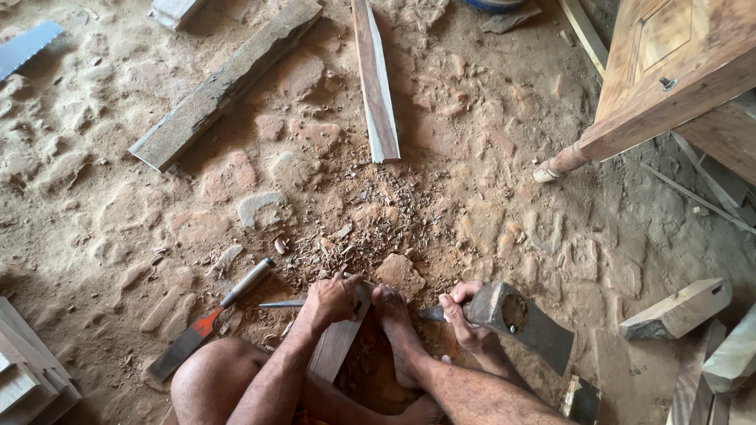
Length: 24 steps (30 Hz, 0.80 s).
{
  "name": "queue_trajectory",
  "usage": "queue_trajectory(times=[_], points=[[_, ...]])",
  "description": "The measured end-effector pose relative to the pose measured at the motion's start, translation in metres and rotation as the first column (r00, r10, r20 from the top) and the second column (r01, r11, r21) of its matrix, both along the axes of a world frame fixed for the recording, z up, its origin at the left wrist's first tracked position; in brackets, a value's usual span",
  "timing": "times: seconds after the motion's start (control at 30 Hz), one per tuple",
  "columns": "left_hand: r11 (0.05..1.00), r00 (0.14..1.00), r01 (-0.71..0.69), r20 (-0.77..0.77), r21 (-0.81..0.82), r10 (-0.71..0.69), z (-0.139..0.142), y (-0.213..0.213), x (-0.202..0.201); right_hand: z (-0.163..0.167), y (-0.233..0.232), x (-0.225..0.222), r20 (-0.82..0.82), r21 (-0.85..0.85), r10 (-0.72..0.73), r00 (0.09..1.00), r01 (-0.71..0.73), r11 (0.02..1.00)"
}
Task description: The person sits on the floor and uses a chisel and mallet to carve a rectangular piece of wood. They repeatedly strike the chisel to remove wood shavings and shape the piece.
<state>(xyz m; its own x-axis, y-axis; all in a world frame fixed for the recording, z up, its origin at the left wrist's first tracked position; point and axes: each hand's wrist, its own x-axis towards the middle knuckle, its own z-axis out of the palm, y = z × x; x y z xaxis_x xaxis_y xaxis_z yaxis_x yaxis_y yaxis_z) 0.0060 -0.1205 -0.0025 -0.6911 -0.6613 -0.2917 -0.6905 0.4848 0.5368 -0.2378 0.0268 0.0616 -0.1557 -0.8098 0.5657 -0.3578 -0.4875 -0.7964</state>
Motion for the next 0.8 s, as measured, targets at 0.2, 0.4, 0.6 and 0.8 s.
queue_trajectory(times=[0.2, 0.4, 0.6, 0.8], points=[[1.0, 0.999, 0.007, -0.048, -0.013, -0.007, -0.002, 0.002, -0.003, 0.001, -0.002, 0.001, 0.034, 0.006, 0.001, 0.999, -0.001, 1.0], [0.998, 0.999, -0.048, -0.017, 0.032, 0.049, 0.002, 0.004, -0.005, 0.005, 0.001, 0.003, 0.062, 0.04, 0.007, 0.998, -0.009, 0.999], [1.0, 1.0, 0.006, 0.021, 0.021, -0.007, 0.005, 0.004, -0.003, 0.0, 0.001, 0.003, 0.052, 0.029, 0.005, 0.999, -0.006, 1.0], [0.996, 0.988, 0.055, 0.138, 0.076, -0.065, 0.021, 0.001, 0.003, -0.003, 0.001, 0.001, 0.077, 0.02, 0.007, 0.997, -0.008, 1.0]])
